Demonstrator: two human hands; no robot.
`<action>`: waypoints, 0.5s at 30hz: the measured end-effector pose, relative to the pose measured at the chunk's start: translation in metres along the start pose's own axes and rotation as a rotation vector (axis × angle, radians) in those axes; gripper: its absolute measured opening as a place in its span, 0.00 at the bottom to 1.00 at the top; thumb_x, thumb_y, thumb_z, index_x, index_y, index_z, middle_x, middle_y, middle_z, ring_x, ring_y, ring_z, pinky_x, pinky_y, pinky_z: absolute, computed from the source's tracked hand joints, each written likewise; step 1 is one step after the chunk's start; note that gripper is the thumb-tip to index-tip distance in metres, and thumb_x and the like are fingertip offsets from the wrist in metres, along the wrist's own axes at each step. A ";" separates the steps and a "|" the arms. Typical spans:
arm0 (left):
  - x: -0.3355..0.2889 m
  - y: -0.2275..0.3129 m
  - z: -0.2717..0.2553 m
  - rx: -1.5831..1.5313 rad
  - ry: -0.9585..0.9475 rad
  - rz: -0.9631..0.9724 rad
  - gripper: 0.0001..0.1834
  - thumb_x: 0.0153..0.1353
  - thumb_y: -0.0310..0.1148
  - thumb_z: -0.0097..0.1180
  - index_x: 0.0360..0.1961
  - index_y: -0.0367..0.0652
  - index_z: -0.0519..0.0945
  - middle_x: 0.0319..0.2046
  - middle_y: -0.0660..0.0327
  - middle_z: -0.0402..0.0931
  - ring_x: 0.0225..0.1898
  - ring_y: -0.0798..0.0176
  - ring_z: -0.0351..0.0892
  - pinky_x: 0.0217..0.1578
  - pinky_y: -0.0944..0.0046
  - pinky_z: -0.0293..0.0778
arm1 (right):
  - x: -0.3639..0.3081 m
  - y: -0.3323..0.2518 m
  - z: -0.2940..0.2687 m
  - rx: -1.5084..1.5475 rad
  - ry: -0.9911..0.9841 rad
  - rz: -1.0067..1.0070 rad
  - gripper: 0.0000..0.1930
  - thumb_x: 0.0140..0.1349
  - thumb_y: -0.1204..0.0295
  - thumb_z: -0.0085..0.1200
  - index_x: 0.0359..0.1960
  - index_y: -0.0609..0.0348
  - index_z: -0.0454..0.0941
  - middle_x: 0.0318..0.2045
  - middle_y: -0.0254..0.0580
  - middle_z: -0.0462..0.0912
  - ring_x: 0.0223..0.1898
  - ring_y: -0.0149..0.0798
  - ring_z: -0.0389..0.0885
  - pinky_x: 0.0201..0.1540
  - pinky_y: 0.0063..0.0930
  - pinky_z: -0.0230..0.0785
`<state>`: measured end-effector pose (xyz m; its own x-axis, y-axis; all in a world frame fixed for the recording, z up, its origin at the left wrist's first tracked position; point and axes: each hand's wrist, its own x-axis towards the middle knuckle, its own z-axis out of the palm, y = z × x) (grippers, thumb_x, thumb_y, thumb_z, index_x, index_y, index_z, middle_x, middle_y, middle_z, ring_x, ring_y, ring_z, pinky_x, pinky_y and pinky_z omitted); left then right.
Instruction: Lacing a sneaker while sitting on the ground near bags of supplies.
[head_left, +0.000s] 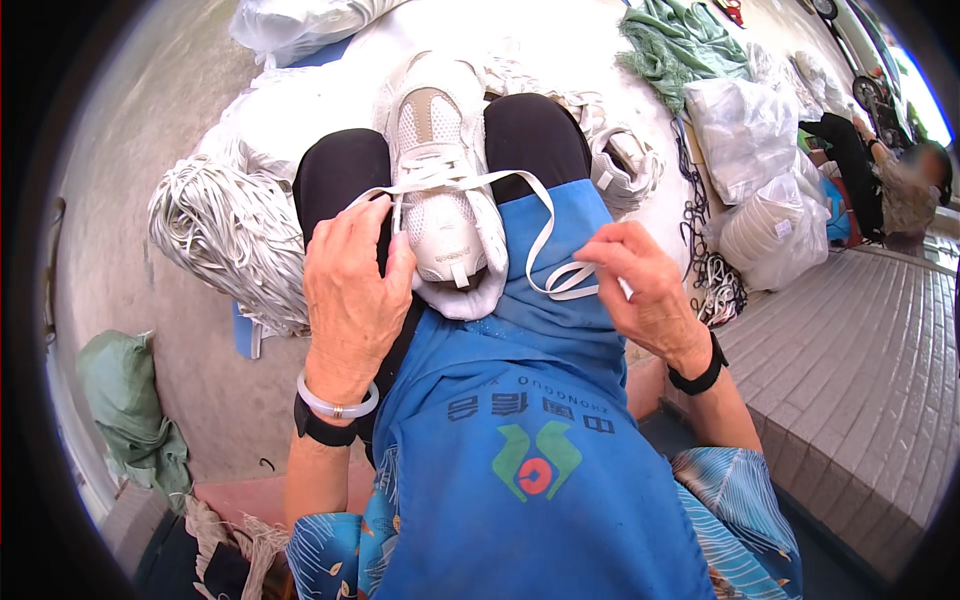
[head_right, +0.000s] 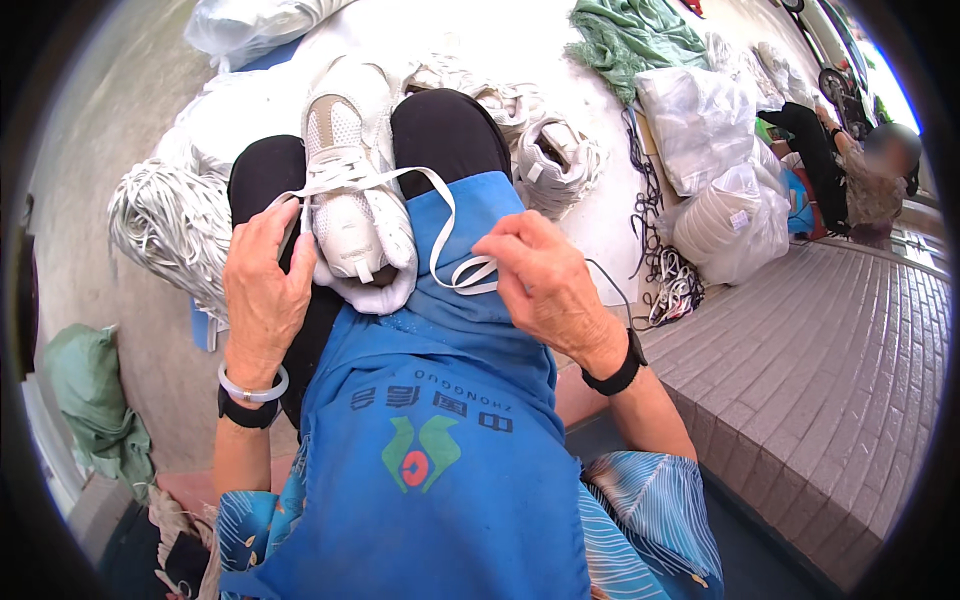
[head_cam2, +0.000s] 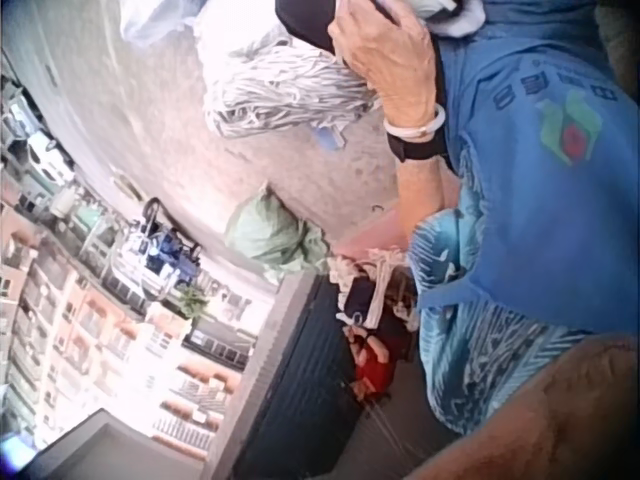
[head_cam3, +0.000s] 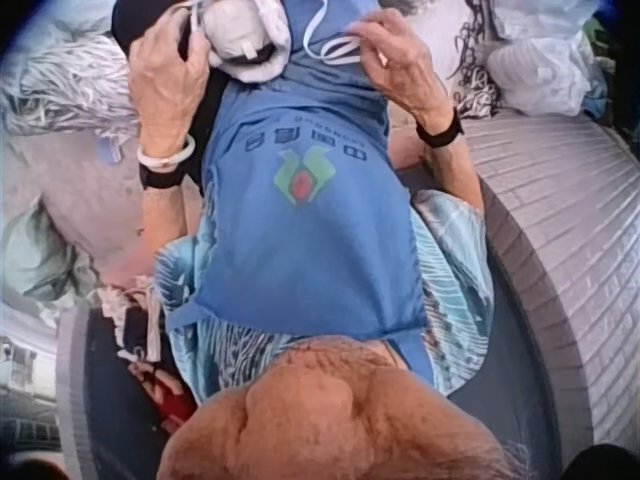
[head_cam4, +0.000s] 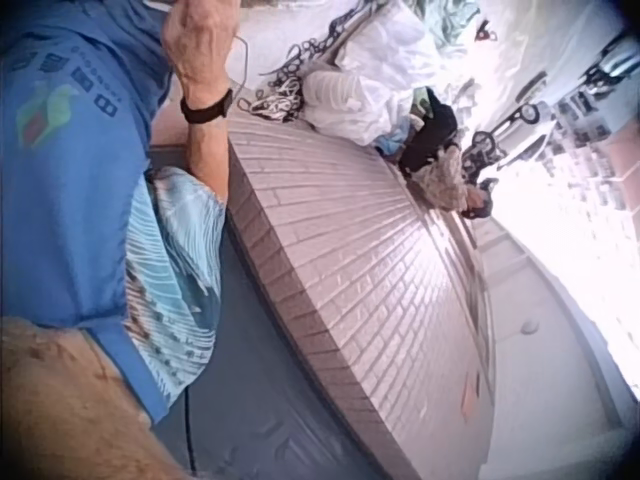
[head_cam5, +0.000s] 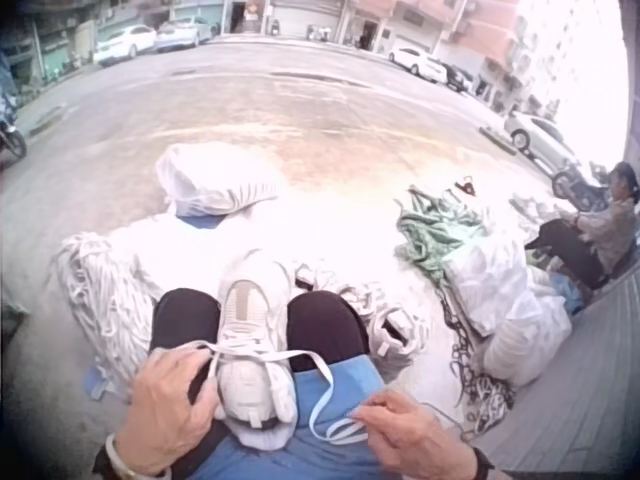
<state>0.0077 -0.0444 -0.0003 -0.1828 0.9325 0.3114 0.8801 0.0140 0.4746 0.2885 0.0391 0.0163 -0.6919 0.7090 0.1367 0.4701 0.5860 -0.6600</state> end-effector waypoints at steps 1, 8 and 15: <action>0.003 0.000 0.001 0.001 0.000 0.004 0.18 0.55 0.27 0.61 0.48 0.35 0.78 0.43 0.51 0.80 0.43 0.47 0.77 0.46 0.51 0.72 | -0.002 -0.005 0.000 0.028 -0.030 0.031 0.16 0.50 0.86 0.56 0.42 0.61 0.79 0.41 0.46 0.76 0.40 0.50 0.78 0.43 0.35 0.73; 0.009 0.004 0.006 -0.174 -0.030 -0.131 0.14 0.52 0.18 0.52 0.42 0.37 0.77 0.35 0.50 0.80 0.38 0.45 0.80 0.39 0.54 0.76 | -0.005 -0.001 0.016 -0.177 -0.012 -0.064 0.13 0.54 0.84 0.59 0.41 0.60 0.80 0.41 0.46 0.77 0.40 0.47 0.79 0.42 0.35 0.75; 0.017 0.007 0.005 0.052 -0.105 0.081 0.11 0.58 0.18 0.53 0.42 0.39 0.77 0.37 0.51 0.78 0.38 0.45 0.80 0.38 0.54 0.76 | 0.013 -0.020 0.010 0.124 -0.104 0.100 0.08 0.55 0.80 0.61 0.37 0.60 0.79 0.39 0.44 0.77 0.37 0.47 0.79 0.37 0.36 0.73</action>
<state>0.0134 -0.0267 0.0043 -0.0661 0.9639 0.2580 0.9123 -0.0464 0.4069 0.2641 0.0328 0.0240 -0.7013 0.7129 -0.0071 0.4727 0.4576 -0.7531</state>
